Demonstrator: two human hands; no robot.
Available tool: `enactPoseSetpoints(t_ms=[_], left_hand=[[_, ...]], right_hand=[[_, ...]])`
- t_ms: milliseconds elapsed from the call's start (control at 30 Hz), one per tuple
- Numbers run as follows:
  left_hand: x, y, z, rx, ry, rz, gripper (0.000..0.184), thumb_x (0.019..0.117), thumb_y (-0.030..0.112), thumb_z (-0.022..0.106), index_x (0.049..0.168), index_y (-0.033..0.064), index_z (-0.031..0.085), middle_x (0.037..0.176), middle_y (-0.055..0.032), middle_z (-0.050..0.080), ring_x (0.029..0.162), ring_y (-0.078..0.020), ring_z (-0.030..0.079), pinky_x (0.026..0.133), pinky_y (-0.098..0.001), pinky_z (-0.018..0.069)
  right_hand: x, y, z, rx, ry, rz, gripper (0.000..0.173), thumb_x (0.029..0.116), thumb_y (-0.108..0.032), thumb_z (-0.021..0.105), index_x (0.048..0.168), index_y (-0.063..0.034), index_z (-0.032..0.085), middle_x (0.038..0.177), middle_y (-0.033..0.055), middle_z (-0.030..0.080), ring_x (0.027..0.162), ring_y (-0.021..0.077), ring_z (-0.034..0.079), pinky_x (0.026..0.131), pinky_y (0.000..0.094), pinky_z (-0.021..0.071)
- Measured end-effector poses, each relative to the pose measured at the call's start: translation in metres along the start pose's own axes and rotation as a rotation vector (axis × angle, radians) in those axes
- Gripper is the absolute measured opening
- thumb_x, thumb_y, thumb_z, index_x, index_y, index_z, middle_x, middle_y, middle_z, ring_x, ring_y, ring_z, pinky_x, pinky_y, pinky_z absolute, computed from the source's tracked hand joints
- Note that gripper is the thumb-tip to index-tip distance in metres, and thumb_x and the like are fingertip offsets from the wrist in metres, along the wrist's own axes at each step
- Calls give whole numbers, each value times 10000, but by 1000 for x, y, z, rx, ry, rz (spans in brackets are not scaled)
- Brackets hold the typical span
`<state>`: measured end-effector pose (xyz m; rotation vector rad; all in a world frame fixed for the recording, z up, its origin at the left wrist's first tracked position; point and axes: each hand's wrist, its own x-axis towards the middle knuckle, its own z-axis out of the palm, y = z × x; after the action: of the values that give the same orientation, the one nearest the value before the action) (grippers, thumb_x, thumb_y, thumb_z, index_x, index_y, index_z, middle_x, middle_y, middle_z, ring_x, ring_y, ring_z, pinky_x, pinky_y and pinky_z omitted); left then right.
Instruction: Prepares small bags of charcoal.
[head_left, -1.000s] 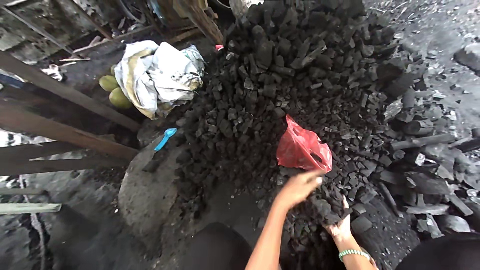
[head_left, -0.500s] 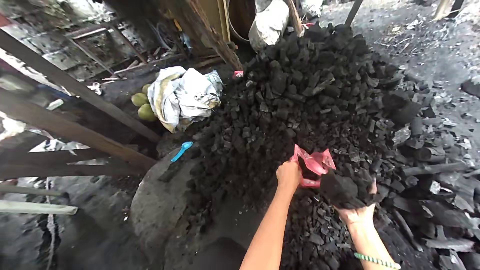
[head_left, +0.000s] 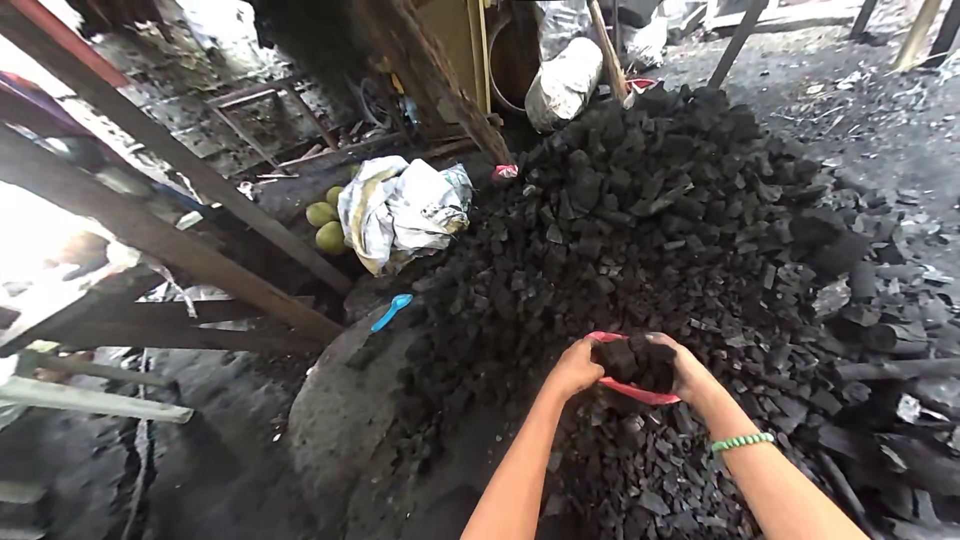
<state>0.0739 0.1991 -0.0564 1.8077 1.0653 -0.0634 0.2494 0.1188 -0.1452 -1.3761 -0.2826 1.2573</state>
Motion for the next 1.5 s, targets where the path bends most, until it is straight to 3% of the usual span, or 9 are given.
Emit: enactPoseSetpoints(t_ms=[267, 467, 633, 767, 900, 1000, 1133, 1233, 1500], left_hand=[[15, 5, 0, 512, 117, 31, 315, 1031, 81, 522, 1305, -25, 636, 1321, -249, 618, 1252, -408, 590, 1045, -580, 464], [-4, 31, -14, 710, 70, -60, 297, 1051, 169, 489, 1074, -34, 705, 1157, -250, 681, 1160, -413, 637, 956, -602, 490], [-14, 43, -17, 677, 143, -210, 688, 1033, 603, 456, 1075, -33, 716, 1215, -260, 667, 1212, -415, 617, 979, -627, 475], [-14, 39, 0, 848, 184, -112, 298, 945, 176, 696, 1175, -14, 703, 1218, -281, 660, 1176, -480, 612, 899, -662, 499], [-16, 51, -8, 936, 233, -65, 203, 951, 13, 615, 1127, -58, 687, 1305, -292, 592, 1171, -468, 610, 887, -615, 525], [-15, 58, -22, 763, 284, -4, 234, 981, 132, 620, 1076, -71, 689, 1241, -288, 625, 1170, -452, 613, 925, -625, 498], [-19, 61, -30, 215, 264, 38, 256, 950, 127, 673, 1122, -59, 635, 1034, -235, 658, 954, -346, 642, 840, -539, 516], [-34, 63, -26, -399, 190, 70, 313, 974, 5, 603, 1265, 29, 490, 952, -116, 646, 783, -164, 641, 720, -309, 553], [-109, 65, -71, -701, 215, 259, 308, 1049, 209, 434, 1352, 162, 468, 950, -7, 673, 762, -104, 673, 671, -265, 581]], right_hand=[[-13, -72, 7, -1074, -183, -233, 502, 1095, -428, 450, 1387, -64, 634, 1475, 228, 545, 1413, 417, 458, 1168, 622, 315], [-29, -96, 8, -1394, -154, -284, 488, 1105, -393, 428, 1463, -88, 560, 1541, 265, 442, 1406, 466, 443, 1134, 643, 355], [-43, -86, 10, -1386, -127, -504, 432, 1049, -260, 592, 1443, -82, 573, 1527, 262, 451, 1380, 451, 478, 1104, 625, 411], [-71, -21, -12, -870, 102, -803, 332, 1036, -112, 564, 1331, 25, 632, 1358, 237, 627, 1262, 361, 616, 1071, 544, 479], [-104, 98, -37, -707, 347, -459, 400, 1037, -224, 584, 1319, 58, 564, 1264, 262, 625, 1128, 394, 644, 966, 573, 523], [-111, 164, -39, -1090, 21, 12, 878, 850, -538, 790, 1507, -49, 473, 1537, 291, 420, 1357, 501, 478, 1038, 673, 448], [-119, 199, -4, -1379, -210, 162, 1076, 776, -545, 844, 1639, -370, 224, 1720, 184, 55, 1537, 541, 73, 1030, 871, 227], [-119, 207, 12, -1504, -284, 157, 1041, 804, -387, 848, 1631, -414, 217, 1724, 178, -5, 1525, 567, 70, 998, 899, 212], [-103, 210, -8, -1462, -377, 93, 713, 875, -260, 804, 1519, -231, 498, 1649, 263, 228, 1437, 575, 304, 961, 765, 430]])
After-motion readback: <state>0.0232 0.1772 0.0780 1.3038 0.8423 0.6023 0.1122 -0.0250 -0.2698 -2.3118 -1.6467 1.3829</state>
